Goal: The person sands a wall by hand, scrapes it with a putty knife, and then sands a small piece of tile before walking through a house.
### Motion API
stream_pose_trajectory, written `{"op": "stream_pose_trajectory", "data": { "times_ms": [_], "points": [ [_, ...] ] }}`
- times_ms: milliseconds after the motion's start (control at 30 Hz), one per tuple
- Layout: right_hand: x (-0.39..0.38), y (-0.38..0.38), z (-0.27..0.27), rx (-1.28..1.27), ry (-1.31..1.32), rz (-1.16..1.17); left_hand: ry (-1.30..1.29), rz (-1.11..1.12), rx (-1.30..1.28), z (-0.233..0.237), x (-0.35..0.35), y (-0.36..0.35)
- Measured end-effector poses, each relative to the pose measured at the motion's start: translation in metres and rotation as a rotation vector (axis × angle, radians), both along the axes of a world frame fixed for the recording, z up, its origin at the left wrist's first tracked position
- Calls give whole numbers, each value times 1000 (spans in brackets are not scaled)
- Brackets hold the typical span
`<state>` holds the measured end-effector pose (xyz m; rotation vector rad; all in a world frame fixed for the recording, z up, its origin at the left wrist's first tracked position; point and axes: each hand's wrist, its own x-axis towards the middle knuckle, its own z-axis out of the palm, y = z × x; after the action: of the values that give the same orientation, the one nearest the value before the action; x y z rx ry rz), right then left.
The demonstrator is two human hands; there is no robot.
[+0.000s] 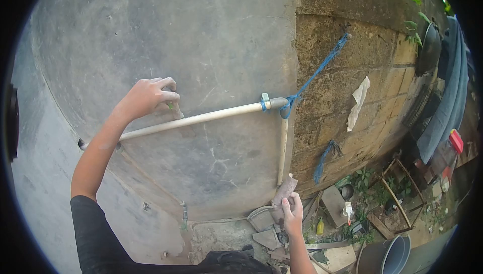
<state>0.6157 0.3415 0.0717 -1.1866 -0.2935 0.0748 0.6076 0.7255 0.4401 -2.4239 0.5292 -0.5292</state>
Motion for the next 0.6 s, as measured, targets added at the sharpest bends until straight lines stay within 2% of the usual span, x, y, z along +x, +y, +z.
{"op": "stream_pose_trajectory", "data": {
  "times_ms": [133, 200, 233, 300, 367, 400, 467, 533, 600],
  "points": [
    [38, 21, 63, -9, -173, -52, -318, -114, -85, -16, -27, -20],
    [62, 27, 94, -116, -370, -144, -296, -166, -318, -39, -46, -33],
    [79, 31, 110, -119, -469, -183, -242, -183, -400, -58, -56, -38],
    [110, 36, 158, -343, -802, -449, -111, -211, -593, -105, -78, -51],
    [138, 45, 201, -499, -1105, -572, 63, -214, -762, -159, -92, -67],
    [149, 50, 213, -584, -1138, -565, 160, -206, -816, -186, -97, -74],
    [170, 58, 222, -752, -1249, -553, 296, -80, -1101, -240, -113, -85],
    [181, 64, 220, -895, -1297, -555, 310, -44, -1200, -268, -126, -92],
    [179, 66, 221, -904, -1300, -596, 324, 1, -1314, -283, -135, -93]
  ]
}}
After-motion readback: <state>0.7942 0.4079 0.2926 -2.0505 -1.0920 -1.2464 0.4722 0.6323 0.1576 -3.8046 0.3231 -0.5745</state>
